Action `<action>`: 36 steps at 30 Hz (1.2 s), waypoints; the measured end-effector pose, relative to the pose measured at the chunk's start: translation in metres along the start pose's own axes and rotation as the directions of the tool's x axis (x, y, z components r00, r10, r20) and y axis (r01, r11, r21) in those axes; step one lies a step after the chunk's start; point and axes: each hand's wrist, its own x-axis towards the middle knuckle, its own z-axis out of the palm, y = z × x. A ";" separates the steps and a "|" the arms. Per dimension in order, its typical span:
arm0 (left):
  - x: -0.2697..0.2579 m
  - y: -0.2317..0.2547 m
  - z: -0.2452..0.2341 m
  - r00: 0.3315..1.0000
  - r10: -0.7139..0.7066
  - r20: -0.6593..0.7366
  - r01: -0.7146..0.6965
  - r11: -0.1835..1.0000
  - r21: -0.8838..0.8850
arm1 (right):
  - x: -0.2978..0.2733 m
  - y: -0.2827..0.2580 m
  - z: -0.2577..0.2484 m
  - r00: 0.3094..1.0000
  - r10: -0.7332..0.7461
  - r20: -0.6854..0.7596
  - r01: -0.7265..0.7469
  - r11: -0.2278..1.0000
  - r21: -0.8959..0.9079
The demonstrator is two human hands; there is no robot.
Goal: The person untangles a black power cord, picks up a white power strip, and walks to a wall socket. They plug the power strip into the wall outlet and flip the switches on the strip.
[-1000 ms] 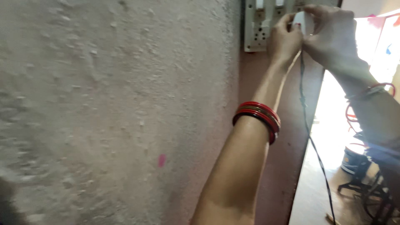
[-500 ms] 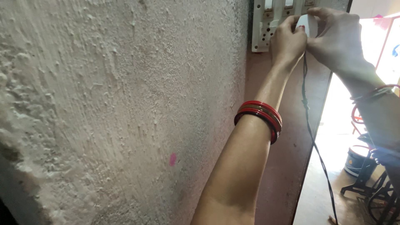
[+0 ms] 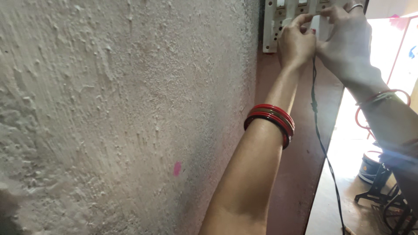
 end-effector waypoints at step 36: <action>-0.022 -0.002 0.001 0.975 0.168 -0.145 -0.132 0.963 0.234 | -0.027 0.013 0.022 0.997 -0.064 -0.046 0.051 0.968 -0.246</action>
